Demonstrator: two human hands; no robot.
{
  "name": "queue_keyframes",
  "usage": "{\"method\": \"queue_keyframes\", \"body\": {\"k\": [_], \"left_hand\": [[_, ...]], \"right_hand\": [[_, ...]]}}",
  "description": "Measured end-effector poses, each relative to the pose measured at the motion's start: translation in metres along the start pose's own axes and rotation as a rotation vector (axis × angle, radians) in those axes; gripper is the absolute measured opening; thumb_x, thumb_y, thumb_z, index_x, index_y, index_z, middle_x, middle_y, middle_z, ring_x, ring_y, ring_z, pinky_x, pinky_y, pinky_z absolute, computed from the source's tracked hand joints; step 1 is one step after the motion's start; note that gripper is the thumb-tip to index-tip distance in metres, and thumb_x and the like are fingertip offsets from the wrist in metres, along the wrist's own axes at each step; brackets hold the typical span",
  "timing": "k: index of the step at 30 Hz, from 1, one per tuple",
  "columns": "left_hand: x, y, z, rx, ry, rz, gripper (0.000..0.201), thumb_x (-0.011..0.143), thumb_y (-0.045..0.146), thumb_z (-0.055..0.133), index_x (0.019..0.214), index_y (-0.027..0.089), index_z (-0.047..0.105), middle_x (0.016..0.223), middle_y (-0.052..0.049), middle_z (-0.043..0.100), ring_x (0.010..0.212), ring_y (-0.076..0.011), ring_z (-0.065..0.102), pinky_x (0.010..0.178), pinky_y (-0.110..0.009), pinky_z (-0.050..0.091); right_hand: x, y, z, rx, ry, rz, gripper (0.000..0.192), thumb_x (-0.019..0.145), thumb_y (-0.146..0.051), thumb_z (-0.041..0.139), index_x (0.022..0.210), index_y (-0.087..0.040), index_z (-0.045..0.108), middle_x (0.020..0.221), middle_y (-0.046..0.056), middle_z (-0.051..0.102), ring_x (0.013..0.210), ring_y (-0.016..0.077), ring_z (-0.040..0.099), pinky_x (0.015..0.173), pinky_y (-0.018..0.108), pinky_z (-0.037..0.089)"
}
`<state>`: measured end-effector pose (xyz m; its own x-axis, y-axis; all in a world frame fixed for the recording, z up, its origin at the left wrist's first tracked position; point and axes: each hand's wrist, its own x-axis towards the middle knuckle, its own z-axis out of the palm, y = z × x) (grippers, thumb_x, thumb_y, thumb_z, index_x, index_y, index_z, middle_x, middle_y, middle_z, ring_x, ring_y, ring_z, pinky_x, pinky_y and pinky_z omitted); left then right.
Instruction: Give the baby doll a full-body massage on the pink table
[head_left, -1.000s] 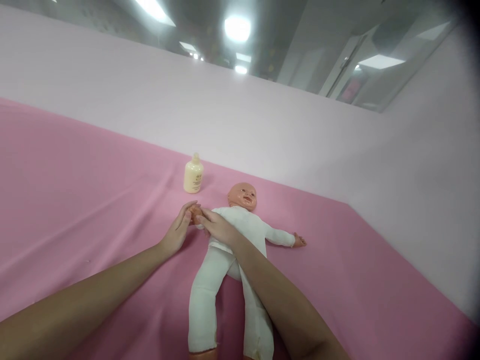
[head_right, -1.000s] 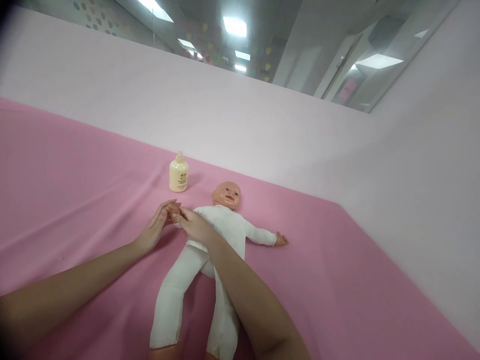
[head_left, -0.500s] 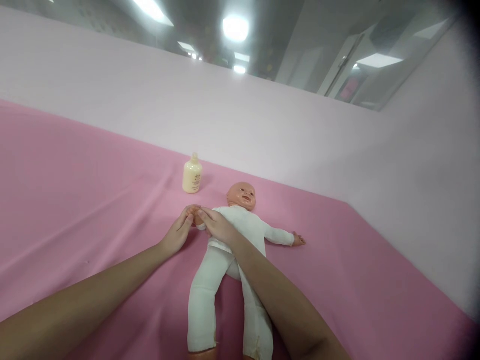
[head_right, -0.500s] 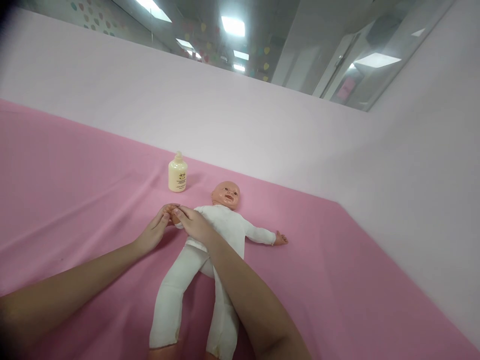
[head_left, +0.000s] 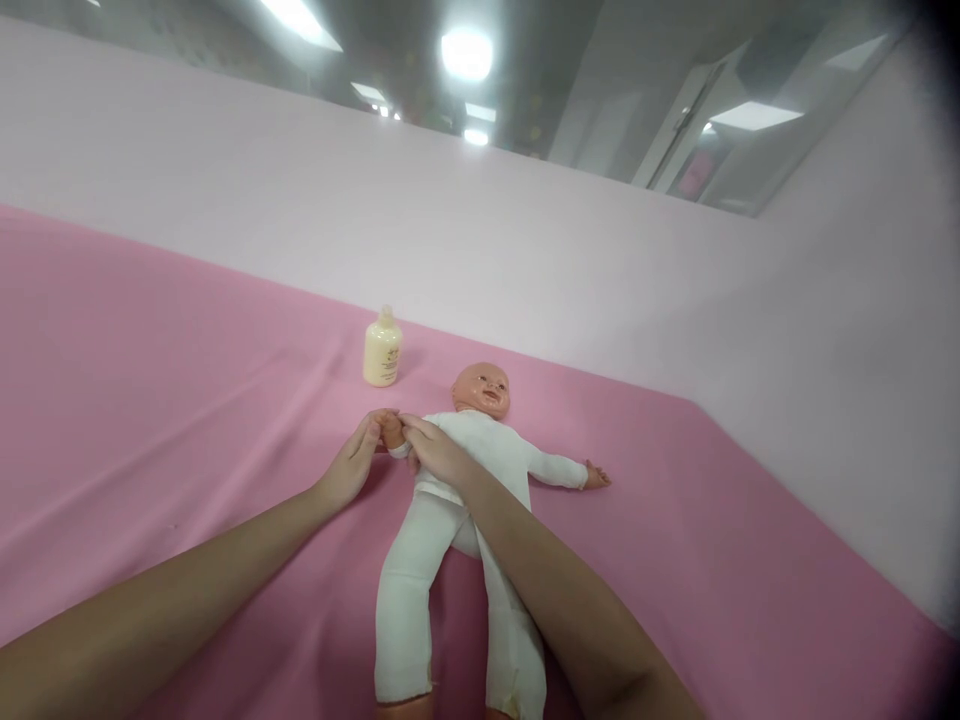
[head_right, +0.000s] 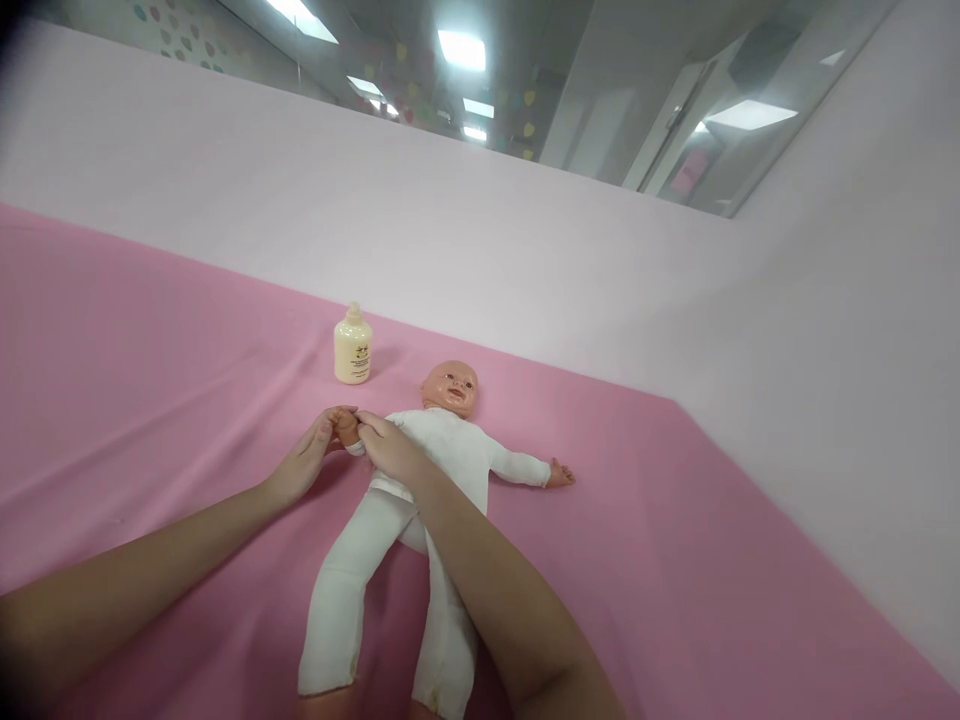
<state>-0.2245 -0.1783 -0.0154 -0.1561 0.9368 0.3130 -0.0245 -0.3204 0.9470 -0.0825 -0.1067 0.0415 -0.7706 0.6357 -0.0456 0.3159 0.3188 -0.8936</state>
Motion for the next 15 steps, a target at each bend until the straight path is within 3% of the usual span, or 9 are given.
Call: {"method": "queue_keyframes", "body": {"k": [4,9,12,15], "left_hand": [[0.0022,-0.0030,0.0008,0.126,0.054,0.010,0.039,0.091,0.049,0.050,0.117,0.019,0.051,0.108,-0.007,0.059,0.108,-0.0236,0.055,0.101,-0.042,0.041],[0.0026,-0.0016,0.0012,0.134,-0.019,-0.004,0.034,0.089,0.043,0.056,0.113,0.020,0.050,0.104,-0.006,0.059,0.101,-0.0230,0.057,0.093,-0.039,0.045],[0.0017,0.0007,0.0012,0.126,-0.037,0.026,0.032,0.091,0.049,0.050,0.104,0.020,0.053,0.098,-0.006,0.059,0.097,-0.0231,0.056,0.092,-0.038,0.044],[0.0012,0.0002,0.0002,0.117,-0.080,0.090,0.043,0.095,0.058,0.034,0.094,0.019,0.053,0.094,-0.007,0.058,0.093,-0.0225,0.055,0.091,-0.038,0.043]], "right_hand": [[-0.0008,0.0014,0.0015,-0.036,-0.026,-0.092,0.038,0.084,-0.018,0.049,0.120,-0.023,0.057,0.077,-0.002,0.061,0.066,0.0136,0.056,0.063,0.027,0.045],[-0.0023,0.0016,0.0034,-0.079,-0.005,-0.176,0.046,0.078,-0.017,0.058,0.124,-0.024,0.055,0.104,0.002,0.066,0.090,0.0171,0.060,0.077,0.029,0.046],[-0.0032,0.0001,0.0030,-0.127,0.013,-0.194,0.039,0.082,-0.027,0.061,0.121,-0.024,0.057,0.109,0.001,0.066,0.096,0.0181,0.059,0.083,0.031,0.044],[-0.0041,-0.0014,0.0029,-0.219,0.059,-0.164,0.033,0.083,-0.038,0.062,0.112,-0.022,0.061,0.100,0.001,0.068,0.089,0.0179,0.059,0.077,0.030,0.043]]}}
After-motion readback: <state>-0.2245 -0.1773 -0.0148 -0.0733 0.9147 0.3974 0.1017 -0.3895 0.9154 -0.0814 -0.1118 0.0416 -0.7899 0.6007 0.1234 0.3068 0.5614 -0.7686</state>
